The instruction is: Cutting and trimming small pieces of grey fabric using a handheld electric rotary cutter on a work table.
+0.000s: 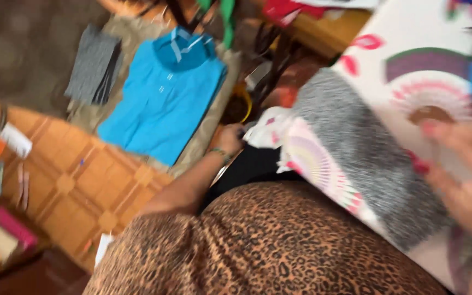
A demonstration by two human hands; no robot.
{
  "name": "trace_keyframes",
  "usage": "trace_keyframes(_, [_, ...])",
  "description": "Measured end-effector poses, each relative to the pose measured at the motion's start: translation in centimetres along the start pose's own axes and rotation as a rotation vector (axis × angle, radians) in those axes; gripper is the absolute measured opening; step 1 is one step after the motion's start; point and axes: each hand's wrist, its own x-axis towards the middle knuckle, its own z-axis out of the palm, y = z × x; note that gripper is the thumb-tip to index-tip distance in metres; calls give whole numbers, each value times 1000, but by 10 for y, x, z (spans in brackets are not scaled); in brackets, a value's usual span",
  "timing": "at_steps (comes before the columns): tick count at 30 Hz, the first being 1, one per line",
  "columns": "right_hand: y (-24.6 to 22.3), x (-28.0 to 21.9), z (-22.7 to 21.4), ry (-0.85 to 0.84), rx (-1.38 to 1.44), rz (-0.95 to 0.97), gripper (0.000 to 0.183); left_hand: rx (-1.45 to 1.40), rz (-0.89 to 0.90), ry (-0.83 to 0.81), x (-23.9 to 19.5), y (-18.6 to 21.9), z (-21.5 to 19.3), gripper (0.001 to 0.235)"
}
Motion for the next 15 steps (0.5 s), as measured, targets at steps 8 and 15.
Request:
trace_keyframes(8, [9,-9,30,-191,227,214,45,367,-297,-104,99,-87,70,29])
trace_keyframes(15, [13,-11,24,-196,162,373,39,-113,-612,6,120,-26,51,94])
